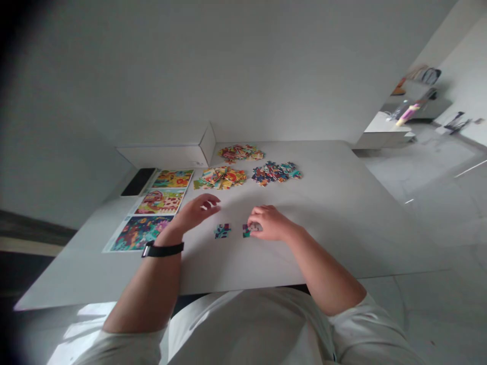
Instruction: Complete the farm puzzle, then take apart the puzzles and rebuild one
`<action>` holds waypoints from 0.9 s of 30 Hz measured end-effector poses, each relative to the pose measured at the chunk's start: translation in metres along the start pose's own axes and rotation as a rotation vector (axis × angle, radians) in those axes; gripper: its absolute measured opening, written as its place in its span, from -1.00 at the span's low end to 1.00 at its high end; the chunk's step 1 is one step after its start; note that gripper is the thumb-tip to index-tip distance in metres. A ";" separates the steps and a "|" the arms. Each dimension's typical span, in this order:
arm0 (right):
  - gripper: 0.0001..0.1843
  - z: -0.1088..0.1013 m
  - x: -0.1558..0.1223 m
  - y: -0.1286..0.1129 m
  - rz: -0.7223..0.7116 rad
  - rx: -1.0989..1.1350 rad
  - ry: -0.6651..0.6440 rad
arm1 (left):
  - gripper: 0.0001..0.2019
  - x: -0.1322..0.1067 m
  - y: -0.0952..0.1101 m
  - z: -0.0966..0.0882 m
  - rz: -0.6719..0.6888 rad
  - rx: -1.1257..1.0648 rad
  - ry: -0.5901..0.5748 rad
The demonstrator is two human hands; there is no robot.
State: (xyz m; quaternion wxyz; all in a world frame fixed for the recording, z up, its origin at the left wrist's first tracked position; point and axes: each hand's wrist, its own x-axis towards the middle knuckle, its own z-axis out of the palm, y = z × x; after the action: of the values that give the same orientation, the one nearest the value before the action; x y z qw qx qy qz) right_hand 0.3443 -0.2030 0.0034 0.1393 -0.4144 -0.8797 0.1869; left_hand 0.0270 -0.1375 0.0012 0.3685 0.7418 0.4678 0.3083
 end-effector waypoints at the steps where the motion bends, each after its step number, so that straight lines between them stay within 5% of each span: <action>1: -0.78 -0.001 0.000 0.000 0.002 0.002 0.013 | -0.61 0.003 -0.003 -0.007 -0.082 -0.147 0.080; 5: -0.77 -0.002 -0.001 -0.002 0.006 0.009 0.019 | -0.56 0.013 -0.015 -0.030 -0.384 -0.654 0.386; 7: -0.77 -0.003 0.000 -0.003 0.004 0.009 0.014 | -0.63 0.017 -0.017 -0.030 -0.444 -0.595 0.473; 9: -0.78 -0.003 0.001 -0.002 0.005 0.005 0.020 | -0.75 0.020 -0.013 -0.021 -0.370 -0.265 0.485; 11: -0.79 -0.005 0.001 -0.001 0.011 0.005 0.030 | -0.81 0.024 -0.004 -0.004 -0.146 0.211 0.365; 13: -0.77 -0.009 0.001 0.002 0.032 -0.001 0.038 | -0.74 0.027 0.004 0.013 0.109 0.575 0.092; 16: -0.76 -0.019 -0.002 0.011 0.087 -0.049 0.043 | -0.64 0.032 0.009 0.029 0.315 0.842 -0.145; 21: -0.76 -0.044 0.005 0.041 0.219 -0.152 0.066 | -0.64 0.043 0.002 0.028 0.389 0.900 -0.168; 27: -0.68 -0.061 0.067 0.082 0.324 -0.314 0.122 | -0.63 0.058 0.009 0.026 0.373 0.911 -0.223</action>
State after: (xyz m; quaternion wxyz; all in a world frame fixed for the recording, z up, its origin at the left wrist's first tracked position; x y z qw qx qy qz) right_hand 0.3826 -0.0897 0.0278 0.0940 -0.5773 -0.8100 0.0421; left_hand 0.0740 -0.0931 0.0015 -0.0064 0.9268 0.3719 0.0521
